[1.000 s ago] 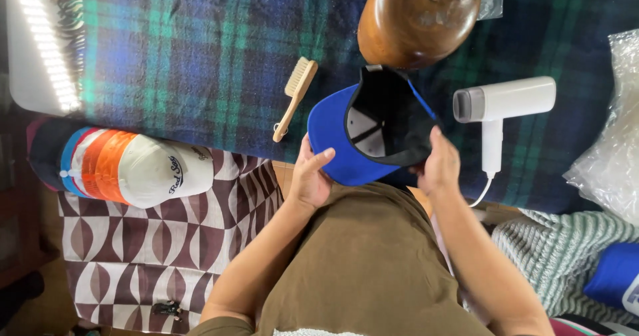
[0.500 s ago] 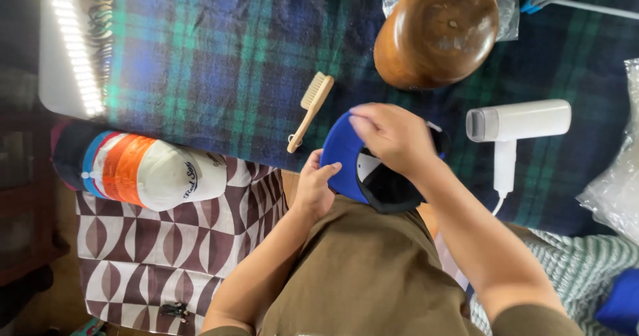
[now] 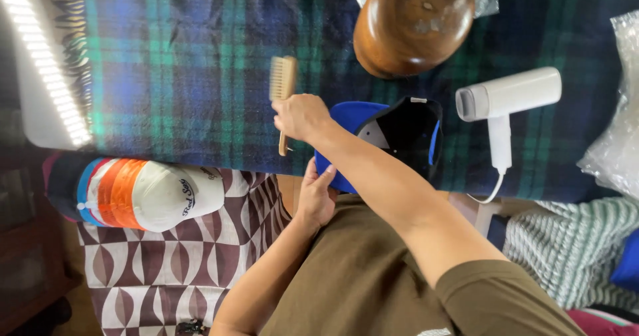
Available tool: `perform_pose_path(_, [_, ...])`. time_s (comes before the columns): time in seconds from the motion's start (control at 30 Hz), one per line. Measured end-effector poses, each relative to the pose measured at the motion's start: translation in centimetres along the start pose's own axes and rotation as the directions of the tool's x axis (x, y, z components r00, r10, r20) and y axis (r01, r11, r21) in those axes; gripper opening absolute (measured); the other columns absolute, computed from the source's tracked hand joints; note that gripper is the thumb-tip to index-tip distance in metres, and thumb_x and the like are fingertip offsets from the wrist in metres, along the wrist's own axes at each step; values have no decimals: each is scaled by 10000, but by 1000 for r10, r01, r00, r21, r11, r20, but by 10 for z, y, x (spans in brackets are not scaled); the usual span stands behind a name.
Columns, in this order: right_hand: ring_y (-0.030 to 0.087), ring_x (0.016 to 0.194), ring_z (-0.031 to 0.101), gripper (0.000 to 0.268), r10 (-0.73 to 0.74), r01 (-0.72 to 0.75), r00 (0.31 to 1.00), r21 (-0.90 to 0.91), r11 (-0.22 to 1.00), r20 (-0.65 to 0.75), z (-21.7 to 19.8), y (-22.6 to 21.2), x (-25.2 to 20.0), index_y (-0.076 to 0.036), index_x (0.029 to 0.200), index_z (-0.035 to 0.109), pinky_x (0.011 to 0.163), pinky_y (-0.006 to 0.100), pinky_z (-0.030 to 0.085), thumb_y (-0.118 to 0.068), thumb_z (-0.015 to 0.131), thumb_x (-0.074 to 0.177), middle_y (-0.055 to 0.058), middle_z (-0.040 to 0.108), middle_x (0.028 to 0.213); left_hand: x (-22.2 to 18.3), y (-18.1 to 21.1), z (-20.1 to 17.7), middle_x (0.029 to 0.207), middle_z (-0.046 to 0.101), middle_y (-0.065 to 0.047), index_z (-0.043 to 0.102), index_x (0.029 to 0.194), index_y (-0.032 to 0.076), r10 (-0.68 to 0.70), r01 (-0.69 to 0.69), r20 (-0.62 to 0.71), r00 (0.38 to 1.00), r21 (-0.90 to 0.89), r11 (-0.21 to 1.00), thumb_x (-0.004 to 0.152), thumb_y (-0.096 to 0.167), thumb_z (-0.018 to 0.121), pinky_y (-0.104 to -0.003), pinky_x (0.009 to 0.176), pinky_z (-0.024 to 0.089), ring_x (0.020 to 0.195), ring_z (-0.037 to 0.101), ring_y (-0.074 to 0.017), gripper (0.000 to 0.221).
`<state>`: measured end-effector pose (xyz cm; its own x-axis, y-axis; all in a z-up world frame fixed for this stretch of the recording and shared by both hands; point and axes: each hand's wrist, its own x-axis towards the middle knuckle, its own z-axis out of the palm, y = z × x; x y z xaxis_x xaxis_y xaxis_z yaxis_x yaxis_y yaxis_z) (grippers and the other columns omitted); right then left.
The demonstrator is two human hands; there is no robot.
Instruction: Cleaning and steaming a baseball cap using a brush and a handheld steamer.
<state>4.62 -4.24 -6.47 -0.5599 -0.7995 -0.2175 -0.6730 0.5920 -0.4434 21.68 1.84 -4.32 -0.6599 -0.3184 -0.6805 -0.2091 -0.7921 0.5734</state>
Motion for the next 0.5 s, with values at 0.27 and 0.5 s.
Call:
perform_pose_path(0.27, [371,728,711,264,104,50,945,451,891,-310,-131,66,-232,-160,1155,647,513,449,564,-282,671,922,110,609,1033,10,10,16,1438,537,-82,249,1643,253,127,-128,51,991,10,992,946,40,679,-471,988,572,1228,590,-248,847])
perform_pose_path(0.5, [270,929,701,241,677,-498,672,493,713,-301,-108,134,-335,-208,1118,673,842,393,515,-362,631,938,-3,710,843,22,-4,33,1260,584,-143,437,1562,195,126,-148,143,982,153,977,860,-15,712,-468,814,570,1074,615,-271,782])
